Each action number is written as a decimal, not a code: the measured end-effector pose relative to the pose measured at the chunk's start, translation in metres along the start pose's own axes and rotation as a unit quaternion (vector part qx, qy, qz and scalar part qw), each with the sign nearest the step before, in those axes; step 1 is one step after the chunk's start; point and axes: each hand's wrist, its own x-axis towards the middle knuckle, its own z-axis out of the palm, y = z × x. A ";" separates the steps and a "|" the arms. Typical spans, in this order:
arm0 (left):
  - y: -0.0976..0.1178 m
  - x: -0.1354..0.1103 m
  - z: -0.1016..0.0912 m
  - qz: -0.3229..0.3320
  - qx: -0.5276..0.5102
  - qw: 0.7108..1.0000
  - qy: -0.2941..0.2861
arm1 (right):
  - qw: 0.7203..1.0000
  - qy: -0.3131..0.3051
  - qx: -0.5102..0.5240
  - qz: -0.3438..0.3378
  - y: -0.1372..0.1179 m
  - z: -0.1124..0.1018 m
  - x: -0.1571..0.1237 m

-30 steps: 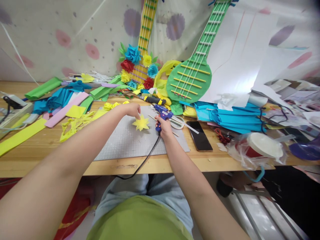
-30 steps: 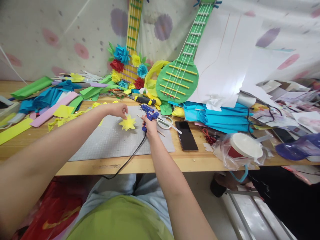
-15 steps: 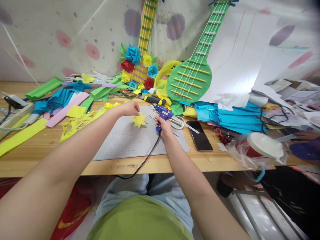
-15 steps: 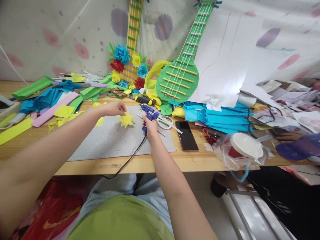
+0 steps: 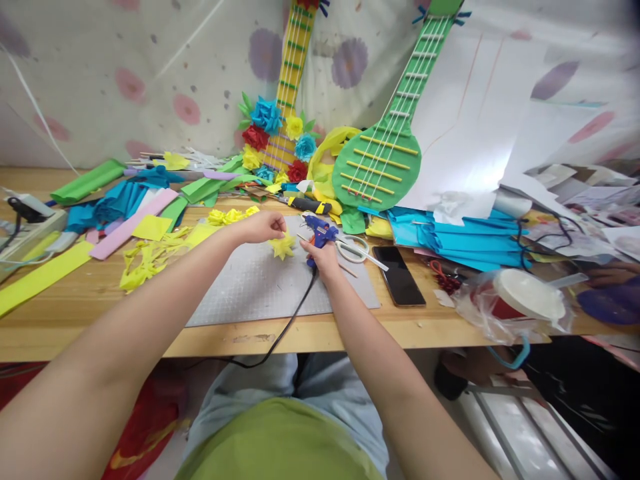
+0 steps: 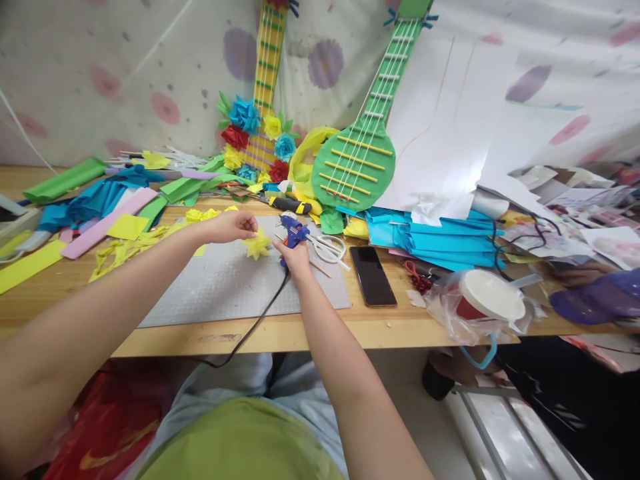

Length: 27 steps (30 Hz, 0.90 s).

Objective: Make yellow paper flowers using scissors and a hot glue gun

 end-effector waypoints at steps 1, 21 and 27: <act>0.001 -0.001 0.000 0.001 -0.004 1.000 0.001 | 1.000 -0.001 -0.005 0.001 0.000 0.000 0.001; -0.019 -0.011 0.027 -0.165 -0.222 0.939 0.203 | 0.999 0.022 -0.042 0.002 0.011 0.008 0.013; -0.028 -0.003 0.038 -0.163 -0.183 0.938 0.244 | 0.996 0.021 -0.083 -0.002 0.014 0.009 0.014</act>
